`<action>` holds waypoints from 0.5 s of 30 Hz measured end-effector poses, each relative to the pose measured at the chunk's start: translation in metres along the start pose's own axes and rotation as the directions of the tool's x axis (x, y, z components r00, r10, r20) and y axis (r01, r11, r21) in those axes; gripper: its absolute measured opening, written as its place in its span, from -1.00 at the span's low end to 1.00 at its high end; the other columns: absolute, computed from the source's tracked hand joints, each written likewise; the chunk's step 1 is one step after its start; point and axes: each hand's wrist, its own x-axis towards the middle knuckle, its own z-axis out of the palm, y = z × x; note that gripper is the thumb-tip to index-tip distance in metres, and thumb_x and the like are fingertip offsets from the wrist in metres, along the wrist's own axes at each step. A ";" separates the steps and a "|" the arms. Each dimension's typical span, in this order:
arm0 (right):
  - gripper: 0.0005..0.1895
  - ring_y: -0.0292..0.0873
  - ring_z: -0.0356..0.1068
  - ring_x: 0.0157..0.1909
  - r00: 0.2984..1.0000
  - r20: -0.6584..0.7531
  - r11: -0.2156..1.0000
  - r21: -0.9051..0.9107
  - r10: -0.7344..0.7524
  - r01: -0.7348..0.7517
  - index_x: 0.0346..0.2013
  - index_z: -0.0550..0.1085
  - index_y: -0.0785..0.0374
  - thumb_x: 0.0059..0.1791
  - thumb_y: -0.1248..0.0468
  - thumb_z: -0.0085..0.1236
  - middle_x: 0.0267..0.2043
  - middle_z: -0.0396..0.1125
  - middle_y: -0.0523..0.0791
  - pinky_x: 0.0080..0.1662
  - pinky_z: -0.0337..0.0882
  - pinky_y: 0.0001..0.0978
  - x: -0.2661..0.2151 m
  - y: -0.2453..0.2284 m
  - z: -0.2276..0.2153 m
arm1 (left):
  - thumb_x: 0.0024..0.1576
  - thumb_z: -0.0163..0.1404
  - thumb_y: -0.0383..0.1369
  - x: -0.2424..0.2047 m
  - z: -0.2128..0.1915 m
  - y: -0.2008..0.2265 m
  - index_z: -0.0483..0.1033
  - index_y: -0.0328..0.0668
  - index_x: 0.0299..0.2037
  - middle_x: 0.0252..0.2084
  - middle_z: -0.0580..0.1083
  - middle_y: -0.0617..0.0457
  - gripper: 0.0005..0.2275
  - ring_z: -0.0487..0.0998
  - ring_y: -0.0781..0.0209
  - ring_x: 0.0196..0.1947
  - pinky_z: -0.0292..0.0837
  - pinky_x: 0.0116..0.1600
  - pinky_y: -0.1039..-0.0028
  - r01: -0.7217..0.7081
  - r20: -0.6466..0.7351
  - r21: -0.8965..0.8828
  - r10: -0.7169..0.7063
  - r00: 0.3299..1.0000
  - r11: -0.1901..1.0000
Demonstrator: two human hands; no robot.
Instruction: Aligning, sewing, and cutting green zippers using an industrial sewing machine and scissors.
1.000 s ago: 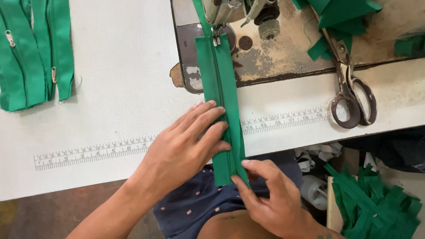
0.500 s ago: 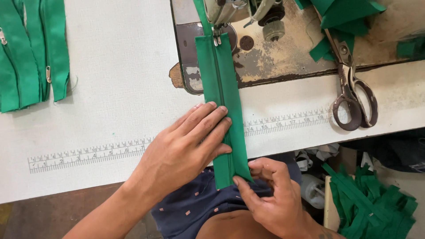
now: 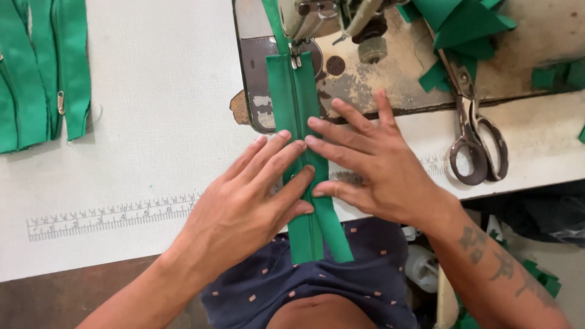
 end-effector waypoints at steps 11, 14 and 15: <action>-0.26 0.14 0.05 0.73 0.997 -0.047 0.994 -0.087 0.067 -0.071 0.49 0.39 -0.10 0.09 -0.18 0.44 0.61 0.21 -0.26 0.57 -0.45 0.73 -0.001 -0.024 0.001 | 0.39 0.02 -0.02 -0.008 0.002 -0.011 0.58 -0.21 0.25 0.37 0.51 -0.23 -0.56 0.48 -0.25 0.41 0.26 0.55 -0.12 -0.007 0.043 0.015 0.006 0.999 1.000; -0.24 0.12 -0.02 0.75 0.998 -0.006 0.989 -0.134 0.068 -0.068 0.53 0.34 -0.12 0.12 -0.20 0.39 0.65 0.15 -0.26 0.59 -0.44 0.69 0.008 -0.018 -0.005 | 0.39 0.01 -0.01 -0.003 0.003 -0.020 0.59 -0.20 0.25 0.36 0.53 -0.24 -0.55 0.49 -0.24 0.41 0.20 0.57 -0.14 -0.005 0.045 0.025 0.004 0.999 1.000; -0.24 0.12 -0.02 0.75 0.998 -0.004 0.988 -0.143 0.063 -0.063 0.53 0.34 -0.12 0.12 -0.20 0.39 0.65 0.15 -0.26 0.59 -0.44 0.69 0.011 -0.014 -0.006 | 0.39 0.01 -0.01 -0.001 0.004 -0.024 0.59 -0.20 0.25 0.36 0.53 -0.24 -0.55 0.49 -0.24 0.41 0.20 0.57 -0.14 -0.004 0.035 0.028 0.003 0.999 1.000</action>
